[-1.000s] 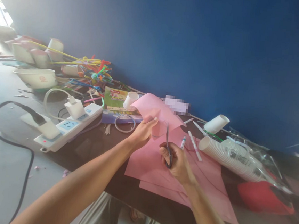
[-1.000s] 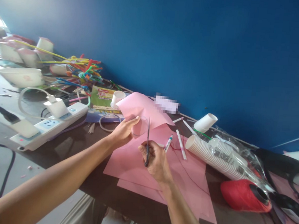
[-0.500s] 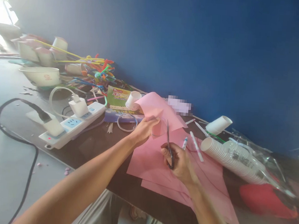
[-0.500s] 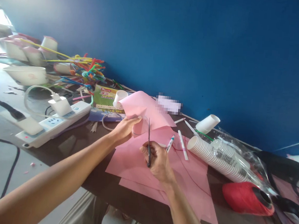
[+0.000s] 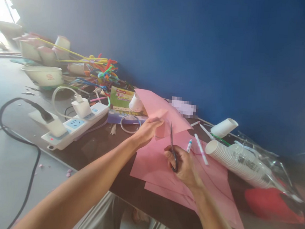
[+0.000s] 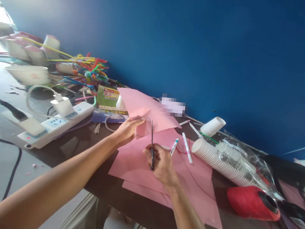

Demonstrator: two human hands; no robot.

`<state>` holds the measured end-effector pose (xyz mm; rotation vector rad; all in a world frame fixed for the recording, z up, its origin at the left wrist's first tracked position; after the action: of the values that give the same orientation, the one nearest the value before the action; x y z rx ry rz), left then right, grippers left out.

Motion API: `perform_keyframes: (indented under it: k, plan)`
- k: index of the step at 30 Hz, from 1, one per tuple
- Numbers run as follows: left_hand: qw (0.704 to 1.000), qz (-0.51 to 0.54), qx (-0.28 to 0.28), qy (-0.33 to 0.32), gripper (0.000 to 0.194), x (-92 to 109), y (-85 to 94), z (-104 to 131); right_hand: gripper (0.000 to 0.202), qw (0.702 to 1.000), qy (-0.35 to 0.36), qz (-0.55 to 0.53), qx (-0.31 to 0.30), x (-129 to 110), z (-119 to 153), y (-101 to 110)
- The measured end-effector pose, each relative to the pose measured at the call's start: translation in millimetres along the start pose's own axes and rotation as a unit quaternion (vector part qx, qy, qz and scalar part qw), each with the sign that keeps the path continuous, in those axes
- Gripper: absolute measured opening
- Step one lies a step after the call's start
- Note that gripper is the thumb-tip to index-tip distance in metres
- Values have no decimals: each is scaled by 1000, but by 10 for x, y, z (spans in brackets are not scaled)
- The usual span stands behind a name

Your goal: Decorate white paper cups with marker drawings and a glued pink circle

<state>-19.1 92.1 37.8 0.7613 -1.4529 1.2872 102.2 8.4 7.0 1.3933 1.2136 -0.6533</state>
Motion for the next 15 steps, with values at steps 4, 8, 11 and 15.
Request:
perform_keyframes:
  k: [4, 8, 11, 15]
  plan:
    - [1000, -3, 2, 4, 21, -15, 15, -7, 21, 1000, 4, -3, 1, 0, 1, -2]
    - [1000, -14, 1, 4, 22, -32, 33, -31, 22, 1000, 2, -1, -5, -21, 5, -17]
    - [1000, -13, 2, 12, 23, -58, 55, -56, 24, 1000, -5, -5, -5, -30, 8, -24]
    - [1000, 17, -5, 19, 25, -81, 68, -72, 26, 1000, -12, -15, -5, -17, 3, -36]
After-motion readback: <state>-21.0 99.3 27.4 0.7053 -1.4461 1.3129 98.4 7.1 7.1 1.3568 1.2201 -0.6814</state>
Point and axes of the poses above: each hand's wrist, its own z-axis away from the middle knuckle, its own y-axis out of the back of the hand, x = y × z, the point moved 10 cm from there along -z, towards the middle knuckle, and after that the axes turned 12 degrees about y, right-handed, at the moved point
